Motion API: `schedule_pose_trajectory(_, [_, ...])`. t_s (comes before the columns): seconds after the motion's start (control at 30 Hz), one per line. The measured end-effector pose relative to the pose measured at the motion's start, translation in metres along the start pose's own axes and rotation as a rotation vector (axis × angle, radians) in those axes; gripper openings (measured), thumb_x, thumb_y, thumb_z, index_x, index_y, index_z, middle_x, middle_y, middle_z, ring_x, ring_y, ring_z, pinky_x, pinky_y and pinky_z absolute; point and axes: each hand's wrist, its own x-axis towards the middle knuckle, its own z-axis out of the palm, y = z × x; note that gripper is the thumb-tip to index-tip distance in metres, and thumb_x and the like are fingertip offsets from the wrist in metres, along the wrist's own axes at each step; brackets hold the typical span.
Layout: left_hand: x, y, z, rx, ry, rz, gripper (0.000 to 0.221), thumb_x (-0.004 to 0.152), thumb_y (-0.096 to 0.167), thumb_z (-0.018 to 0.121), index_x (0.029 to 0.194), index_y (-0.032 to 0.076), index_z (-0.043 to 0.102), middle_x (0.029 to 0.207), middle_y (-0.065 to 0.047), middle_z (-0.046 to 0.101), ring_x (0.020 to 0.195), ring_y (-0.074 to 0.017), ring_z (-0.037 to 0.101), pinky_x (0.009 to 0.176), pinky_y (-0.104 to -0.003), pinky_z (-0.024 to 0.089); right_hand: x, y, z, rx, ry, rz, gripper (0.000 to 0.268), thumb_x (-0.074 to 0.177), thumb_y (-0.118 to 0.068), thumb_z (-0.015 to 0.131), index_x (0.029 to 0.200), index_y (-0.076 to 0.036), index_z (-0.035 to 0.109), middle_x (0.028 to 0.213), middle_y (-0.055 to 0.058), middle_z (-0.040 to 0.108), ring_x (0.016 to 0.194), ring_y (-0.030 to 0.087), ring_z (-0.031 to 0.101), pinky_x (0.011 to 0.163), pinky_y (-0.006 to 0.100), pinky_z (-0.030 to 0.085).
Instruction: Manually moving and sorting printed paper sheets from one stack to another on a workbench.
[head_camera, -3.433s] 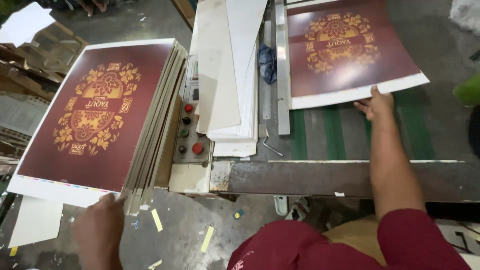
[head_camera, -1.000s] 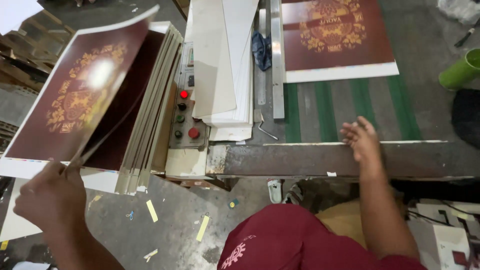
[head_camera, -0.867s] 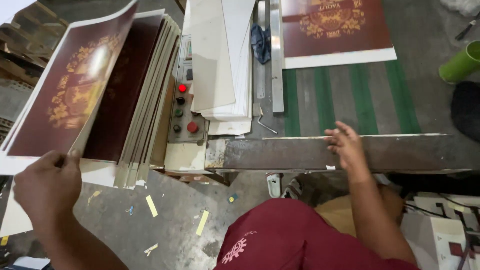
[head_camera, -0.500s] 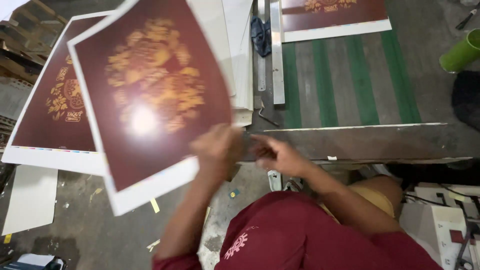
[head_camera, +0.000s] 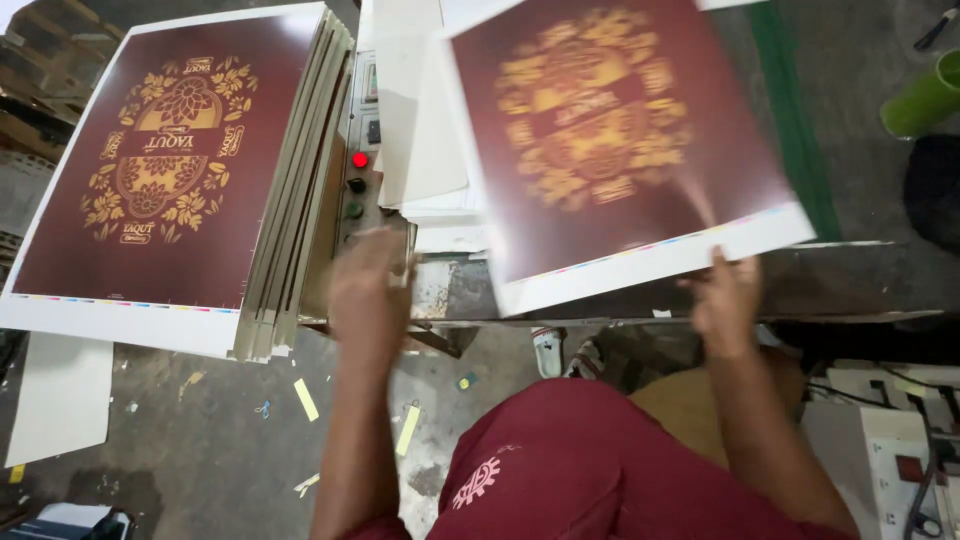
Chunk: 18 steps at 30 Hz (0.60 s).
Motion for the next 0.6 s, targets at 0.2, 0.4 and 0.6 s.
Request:
schedule_pose_trajectory(0.2, [-0.041,-0.078,-0.053,0.618,-0.128,-0.432,0.071,0.097,0.054,0.068,0.133,-0.006,0.061,0.141,-0.026,0.059,0.13,-0.0413,0.056,0.101,-0.051,0.045,0.039,-0.011,-0.093,-0.054,0.162,-0.027,0.036,0.114,-0.011,0.056,0.148,-0.01,0.045,0.111,0.005,0.066,0.081,0.013,0.065,0.06,0.03,0.06])
schedule_pose_trajectory(0.4, [-0.088,-0.137,-0.052,0.707,-0.178,-0.577,0.066,0.108,0.049,0.055,0.138,-0.01,0.059,0.146,-0.029,0.056,0.137,-0.0418,0.052,0.107,-0.053,0.043,0.079,0.002,-0.115,-0.093,0.154,-0.042,0.033,0.118,-0.013,0.054,0.149,-0.009,0.045,0.115,0.009,0.067,0.082,0.017,0.067,0.062,0.031,0.059])
schedule_pose_trajectory(0.6, [-0.065,-0.118,-0.076,0.693,-0.259,-0.664,0.039,0.112,0.036,0.052,0.12,0.002,0.069,0.129,-0.018,0.071,0.119,-0.0361,0.068,0.096,-0.05,0.054,0.159,0.023,-0.095,-0.139,0.124,0.03,0.031,0.117,-0.021,0.054,0.145,-0.011,0.046,0.116,0.007,0.067,0.084,0.019,0.07,0.062,0.034,0.059])
